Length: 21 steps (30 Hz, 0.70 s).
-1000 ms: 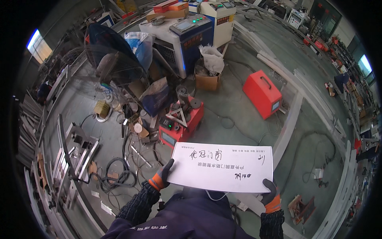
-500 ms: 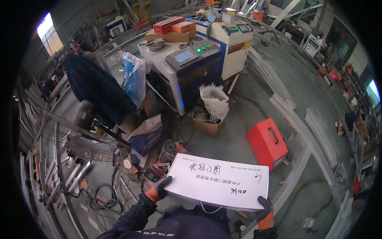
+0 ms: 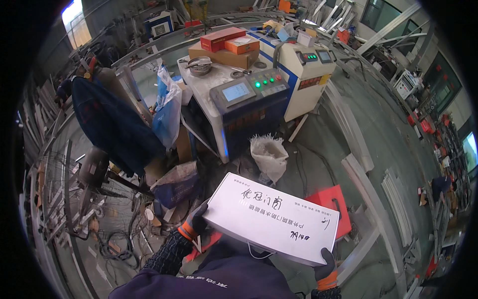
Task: The person sits on the floor and handles a white document, writing on it with a marker. They then stand, walk through a workshop, and place the document on a table.
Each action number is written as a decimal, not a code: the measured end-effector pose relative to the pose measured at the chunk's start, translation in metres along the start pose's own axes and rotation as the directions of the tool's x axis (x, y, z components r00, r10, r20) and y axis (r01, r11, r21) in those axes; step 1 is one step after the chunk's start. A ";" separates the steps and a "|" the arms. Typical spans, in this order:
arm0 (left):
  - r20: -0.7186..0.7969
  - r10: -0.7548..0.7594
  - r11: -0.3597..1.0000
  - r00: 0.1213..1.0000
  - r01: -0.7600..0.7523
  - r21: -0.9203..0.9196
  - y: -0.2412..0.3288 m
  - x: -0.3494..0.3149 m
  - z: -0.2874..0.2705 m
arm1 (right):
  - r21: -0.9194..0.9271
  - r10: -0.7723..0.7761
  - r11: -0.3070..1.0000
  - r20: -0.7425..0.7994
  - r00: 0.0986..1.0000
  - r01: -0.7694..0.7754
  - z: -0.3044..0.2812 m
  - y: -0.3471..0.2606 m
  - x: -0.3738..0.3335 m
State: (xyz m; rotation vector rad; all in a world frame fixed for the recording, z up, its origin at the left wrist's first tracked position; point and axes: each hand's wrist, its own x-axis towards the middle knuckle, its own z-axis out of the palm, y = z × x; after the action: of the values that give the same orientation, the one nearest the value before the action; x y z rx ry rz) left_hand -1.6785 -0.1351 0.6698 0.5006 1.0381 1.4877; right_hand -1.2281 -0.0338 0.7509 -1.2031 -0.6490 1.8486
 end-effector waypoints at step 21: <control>-0.198 0.705 0.622 0.681 -0.728 -0.287 0.408 0.444 -0.096 | 0.292 -0.261 0.951 0.595 0.760 0.098 0.602 -0.179 0.563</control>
State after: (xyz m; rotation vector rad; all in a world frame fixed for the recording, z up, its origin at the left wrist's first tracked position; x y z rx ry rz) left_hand -2.0795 0.2905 0.8455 0.6575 0.5945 2.3753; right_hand -1.8316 0.5456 0.8598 -0.3132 -0.8296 2.0853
